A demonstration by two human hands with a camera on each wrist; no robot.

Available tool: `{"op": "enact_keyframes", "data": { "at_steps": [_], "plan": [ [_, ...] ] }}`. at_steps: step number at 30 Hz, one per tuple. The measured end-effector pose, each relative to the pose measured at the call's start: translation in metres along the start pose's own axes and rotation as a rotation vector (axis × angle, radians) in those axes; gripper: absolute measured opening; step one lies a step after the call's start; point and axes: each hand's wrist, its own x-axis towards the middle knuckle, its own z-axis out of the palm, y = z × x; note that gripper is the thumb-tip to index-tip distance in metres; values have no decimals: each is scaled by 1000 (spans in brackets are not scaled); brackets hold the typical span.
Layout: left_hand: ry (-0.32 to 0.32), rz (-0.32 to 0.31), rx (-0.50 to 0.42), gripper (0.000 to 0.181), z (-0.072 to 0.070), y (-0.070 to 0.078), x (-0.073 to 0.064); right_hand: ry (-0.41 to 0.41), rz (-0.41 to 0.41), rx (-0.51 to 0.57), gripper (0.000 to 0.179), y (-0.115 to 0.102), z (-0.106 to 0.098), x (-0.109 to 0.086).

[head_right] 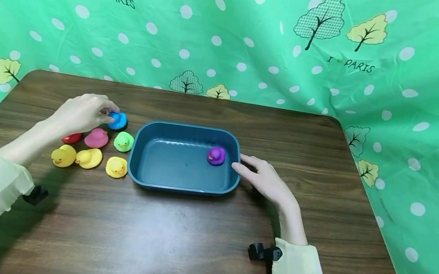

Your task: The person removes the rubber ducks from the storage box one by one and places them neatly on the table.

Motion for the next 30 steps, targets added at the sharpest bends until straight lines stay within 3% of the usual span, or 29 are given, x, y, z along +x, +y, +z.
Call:
{"op": "enact_keyframes", "data": {
  "at_steps": [10,20,30],
  "plan": [
    [-29,-12,11,31,5,-2,1,3,-10,11,59,0,0,0],
    [-67,-41,4,32,0,1,2,5,-15,22,59,0,1,0],
    [23,42,-16,29,-14,21,5,2,-4,12,60,1,0,0]
  ]
}}
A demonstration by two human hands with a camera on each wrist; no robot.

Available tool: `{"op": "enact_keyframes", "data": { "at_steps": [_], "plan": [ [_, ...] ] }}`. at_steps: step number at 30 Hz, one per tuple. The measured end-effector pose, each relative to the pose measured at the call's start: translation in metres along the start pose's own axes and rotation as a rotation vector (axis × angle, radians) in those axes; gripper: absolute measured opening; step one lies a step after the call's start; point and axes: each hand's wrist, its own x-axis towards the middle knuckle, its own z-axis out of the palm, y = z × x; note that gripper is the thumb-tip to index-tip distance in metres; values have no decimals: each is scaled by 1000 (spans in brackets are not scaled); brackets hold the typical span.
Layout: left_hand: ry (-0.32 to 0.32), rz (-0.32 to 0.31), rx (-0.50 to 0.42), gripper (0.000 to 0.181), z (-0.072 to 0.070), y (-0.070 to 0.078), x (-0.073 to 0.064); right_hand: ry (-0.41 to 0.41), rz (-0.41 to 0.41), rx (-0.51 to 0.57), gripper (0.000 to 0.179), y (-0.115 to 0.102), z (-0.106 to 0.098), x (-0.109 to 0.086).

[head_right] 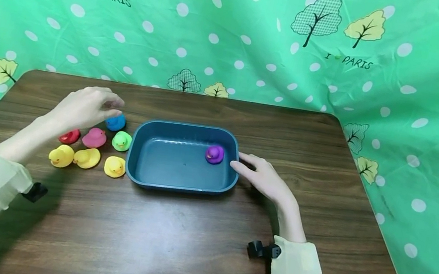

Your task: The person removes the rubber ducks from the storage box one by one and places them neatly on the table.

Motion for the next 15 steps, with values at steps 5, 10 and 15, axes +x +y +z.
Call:
{"op": "enact_keyframes", "data": {
  "at_steps": [5,10,15],
  "plan": [
    [53,61,-7,26,-3,22,7,-4,7,6,60,0,-1,0],
    [76,126,-8,23,-3,48,13,-7,8,10,60,-2,-1,0],
    [77,197,-10,23,-6,76,17,-3,3,3,59,-1,-1,1]
  ]
}}
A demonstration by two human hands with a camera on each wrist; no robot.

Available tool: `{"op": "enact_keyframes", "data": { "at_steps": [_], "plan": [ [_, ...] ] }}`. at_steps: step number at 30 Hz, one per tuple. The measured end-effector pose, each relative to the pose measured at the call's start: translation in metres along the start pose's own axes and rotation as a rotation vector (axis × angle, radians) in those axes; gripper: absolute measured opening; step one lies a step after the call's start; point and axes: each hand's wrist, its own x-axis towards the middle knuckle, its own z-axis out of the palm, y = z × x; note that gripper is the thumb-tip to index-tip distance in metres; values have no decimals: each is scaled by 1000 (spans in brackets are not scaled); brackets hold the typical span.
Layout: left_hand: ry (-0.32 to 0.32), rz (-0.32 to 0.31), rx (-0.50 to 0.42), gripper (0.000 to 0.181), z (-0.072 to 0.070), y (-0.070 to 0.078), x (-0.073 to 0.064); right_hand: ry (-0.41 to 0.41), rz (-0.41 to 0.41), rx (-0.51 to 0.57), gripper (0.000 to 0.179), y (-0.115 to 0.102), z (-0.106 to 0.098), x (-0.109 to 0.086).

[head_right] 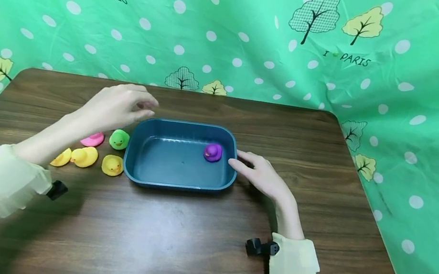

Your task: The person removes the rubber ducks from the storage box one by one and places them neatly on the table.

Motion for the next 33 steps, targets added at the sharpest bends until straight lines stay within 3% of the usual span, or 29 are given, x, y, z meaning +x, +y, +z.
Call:
{"op": "enact_keyframes", "data": {
  "at_steps": [7,15,27,33],
  "plan": [
    [-37,138,11,25,8,38,23,5,-3,-9,58,2,-2,0],
    [-110,230,54,24,27,78,48,3,-1,2,59,5,0,0],
    [-252,253,94,30,53,100,66,-4,2,14,60,4,2,2],
    [-281,270,114,28,62,106,68,-16,2,18,60,4,1,2]
  ]
}}
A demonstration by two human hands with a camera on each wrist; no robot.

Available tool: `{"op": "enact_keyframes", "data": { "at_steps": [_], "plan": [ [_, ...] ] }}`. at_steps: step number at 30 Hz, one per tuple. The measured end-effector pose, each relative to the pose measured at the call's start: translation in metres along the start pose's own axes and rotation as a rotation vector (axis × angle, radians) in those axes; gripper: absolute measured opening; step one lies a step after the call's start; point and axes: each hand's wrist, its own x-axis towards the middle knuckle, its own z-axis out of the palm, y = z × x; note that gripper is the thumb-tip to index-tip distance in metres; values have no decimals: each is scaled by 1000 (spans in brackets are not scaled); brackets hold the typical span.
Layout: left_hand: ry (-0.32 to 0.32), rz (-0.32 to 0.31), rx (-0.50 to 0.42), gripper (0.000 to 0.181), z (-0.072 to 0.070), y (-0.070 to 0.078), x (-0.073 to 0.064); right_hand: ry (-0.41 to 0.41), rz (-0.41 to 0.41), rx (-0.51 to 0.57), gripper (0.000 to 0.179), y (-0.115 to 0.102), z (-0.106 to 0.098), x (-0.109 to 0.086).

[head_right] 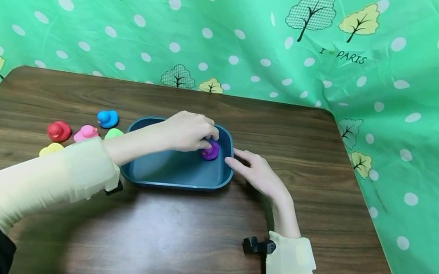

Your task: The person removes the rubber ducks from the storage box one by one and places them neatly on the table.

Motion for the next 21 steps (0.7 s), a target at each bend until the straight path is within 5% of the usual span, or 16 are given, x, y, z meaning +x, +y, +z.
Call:
{"op": "enact_keyframes", "data": {
  "at_steps": [21],
  "plan": [
    [-46,2,27,23,15,0,6,8,6,-2,63,-2,0,-1]
  ]
}}
